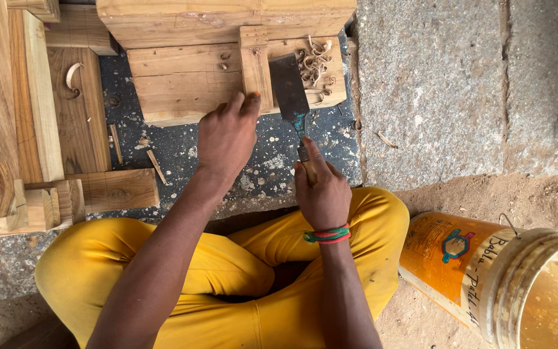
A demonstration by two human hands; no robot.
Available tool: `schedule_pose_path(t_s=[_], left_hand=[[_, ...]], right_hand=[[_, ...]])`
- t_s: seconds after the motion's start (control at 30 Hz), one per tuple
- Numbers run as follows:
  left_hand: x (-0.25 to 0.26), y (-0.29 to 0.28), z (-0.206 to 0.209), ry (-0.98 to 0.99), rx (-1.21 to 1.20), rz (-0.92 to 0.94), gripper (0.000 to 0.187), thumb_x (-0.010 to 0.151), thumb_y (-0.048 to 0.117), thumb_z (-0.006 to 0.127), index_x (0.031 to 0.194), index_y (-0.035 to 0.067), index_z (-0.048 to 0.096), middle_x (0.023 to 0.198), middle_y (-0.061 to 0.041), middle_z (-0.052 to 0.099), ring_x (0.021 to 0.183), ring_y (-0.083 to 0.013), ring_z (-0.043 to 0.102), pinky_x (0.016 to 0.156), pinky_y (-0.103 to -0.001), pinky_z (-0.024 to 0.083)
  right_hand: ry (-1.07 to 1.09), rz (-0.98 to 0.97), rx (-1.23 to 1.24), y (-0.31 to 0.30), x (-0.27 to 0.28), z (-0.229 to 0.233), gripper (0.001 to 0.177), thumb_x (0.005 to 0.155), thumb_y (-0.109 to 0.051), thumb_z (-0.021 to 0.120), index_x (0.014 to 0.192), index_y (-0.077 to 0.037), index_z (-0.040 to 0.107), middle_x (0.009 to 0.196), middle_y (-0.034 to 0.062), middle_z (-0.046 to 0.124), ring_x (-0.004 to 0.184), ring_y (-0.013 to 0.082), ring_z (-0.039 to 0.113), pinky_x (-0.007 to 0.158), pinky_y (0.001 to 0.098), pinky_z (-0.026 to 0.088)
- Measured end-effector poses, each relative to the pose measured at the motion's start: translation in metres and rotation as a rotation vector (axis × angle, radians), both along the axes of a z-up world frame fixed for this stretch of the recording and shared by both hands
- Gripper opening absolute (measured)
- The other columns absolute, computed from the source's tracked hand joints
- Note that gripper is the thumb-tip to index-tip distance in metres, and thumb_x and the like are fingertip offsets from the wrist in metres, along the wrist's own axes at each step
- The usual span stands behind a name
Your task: The person sits cross-legged on the floor and uses a chisel to carve a small wooden block, creating wood shavings. They then reach into a bucket to retrieve small wooden dowels and continue carving them with the chisel.
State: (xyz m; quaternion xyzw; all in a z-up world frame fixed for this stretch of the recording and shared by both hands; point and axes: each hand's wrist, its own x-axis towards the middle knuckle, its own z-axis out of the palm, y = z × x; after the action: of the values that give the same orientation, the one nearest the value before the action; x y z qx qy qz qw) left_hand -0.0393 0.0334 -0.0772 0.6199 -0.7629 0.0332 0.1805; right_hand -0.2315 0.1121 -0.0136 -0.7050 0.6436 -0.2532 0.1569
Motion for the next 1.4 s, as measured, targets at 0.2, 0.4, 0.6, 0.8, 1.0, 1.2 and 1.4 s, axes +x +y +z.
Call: schedule_pose_path(t_s=[0.2, 0.4, 0.6, 0.8, 1.0, 1.2, 1.4], left_hand=[[0.005, -0.004, -0.001, 0.083, -0.032, -0.057, 0.024, 0.101, 0.016, 0.071, 0.123, 0.008, 0.074, 0.109, -0.015, 0.076, 0.066, -0.0157, 0.073, 0.051, -0.028, 0.061], [0.018, 0.008, 0.069, 0.114, 0.357, -0.152, 0.05, 0.093, 0.021, 0.07, 0.141, 0.017, 0.059, 0.109, -0.016, 0.071, 0.067, -0.0255, 0.074, 0.051, -0.037, 0.062], [-0.016, 0.118, 0.189, 0.183, 0.052, -0.635, 0.028, 0.095, 0.02, 0.06, 0.123, 0.021, 0.065, 0.098, -0.005, 0.069, 0.059, -0.0227, 0.066, 0.042, -0.039, 0.051], [-0.01, 0.137, 0.256, 0.221, 0.026, -0.741, 0.028, 0.096, 0.019, 0.061, 0.124, 0.022, 0.066, 0.101, -0.003, 0.071, 0.058, -0.0236, 0.066, 0.045, -0.039, 0.053], [-0.007, 0.103, 0.237, 0.198, 0.217, -0.685, 0.029, 0.098, 0.018, 0.061, 0.126, 0.023, 0.066, 0.105, 0.0, 0.073, 0.058, -0.0244, 0.067, 0.049, -0.038, 0.055], [-0.005, 0.089, 0.241, 0.202, 0.327, -0.65, 0.029, 0.099, 0.017, 0.061, 0.127, 0.024, 0.067, 0.108, 0.002, 0.075, 0.058, -0.0252, 0.067, 0.053, -0.038, 0.057], [0.007, 0.086, 0.255, 0.328, 0.556, -0.602, 0.03, 0.101, 0.016, 0.062, 0.129, 0.024, 0.068, 0.111, 0.004, 0.077, 0.058, -0.0261, 0.068, 0.056, -0.038, 0.059]], right_hand=[[-0.084, -0.054, 0.105, 0.015, -0.015, 0.004, 0.047, 0.097, -0.022, 0.071, 0.143, -0.014, 0.061, 0.062, 0.0089, 0.066, 0.05, 0.0198, 0.063, 0.05, 0.0363, 0.048], [-0.23, -0.106, 0.106, 0.021, -0.028, 0.01, 0.047, 0.098, -0.023, 0.07, 0.142, -0.011, 0.062, 0.067, 0.0049, 0.067, 0.053, 0.0108, 0.06, 0.049, 0.0316, 0.048], [-0.257, -0.06, -0.004, 0.014, -0.039, 0.002, 0.044, 0.102, -0.022, 0.068, 0.142, -0.006, 0.061, 0.086, 0.0059, 0.071, 0.063, 0.0084, 0.062, 0.056, 0.0297, 0.052], [-0.261, -0.124, 0.137, 0.018, -0.032, 0.009, 0.046, 0.101, -0.022, 0.068, 0.143, -0.008, 0.062, 0.074, 0.0078, 0.063, 0.059, 0.0096, 0.051, 0.053, 0.0325, 0.045], [-0.259, -0.069, 0.105, 0.019, -0.032, 0.013, 0.046, 0.1, -0.024, 0.069, 0.144, -0.009, 0.06, 0.07, 0.0007, 0.063, 0.057, 0.005, 0.055, 0.05, 0.0283, 0.044], [-0.263, -0.111, 0.128, 0.018, -0.029, 0.017, 0.047, 0.097, -0.025, 0.069, 0.141, -0.01, 0.061, 0.062, 0.0, 0.061, 0.053, 0.0045, 0.053, 0.048, 0.027, 0.044], [-0.216, -0.154, 0.184, 0.018, -0.031, 0.02, 0.049, 0.095, -0.023, 0.072, 0.142, -0.011, 0.063, 0.058, 0.0054, 0.055, 0.05, 0.0095, 0.046, 0.047, 0.0313, 0.04]])
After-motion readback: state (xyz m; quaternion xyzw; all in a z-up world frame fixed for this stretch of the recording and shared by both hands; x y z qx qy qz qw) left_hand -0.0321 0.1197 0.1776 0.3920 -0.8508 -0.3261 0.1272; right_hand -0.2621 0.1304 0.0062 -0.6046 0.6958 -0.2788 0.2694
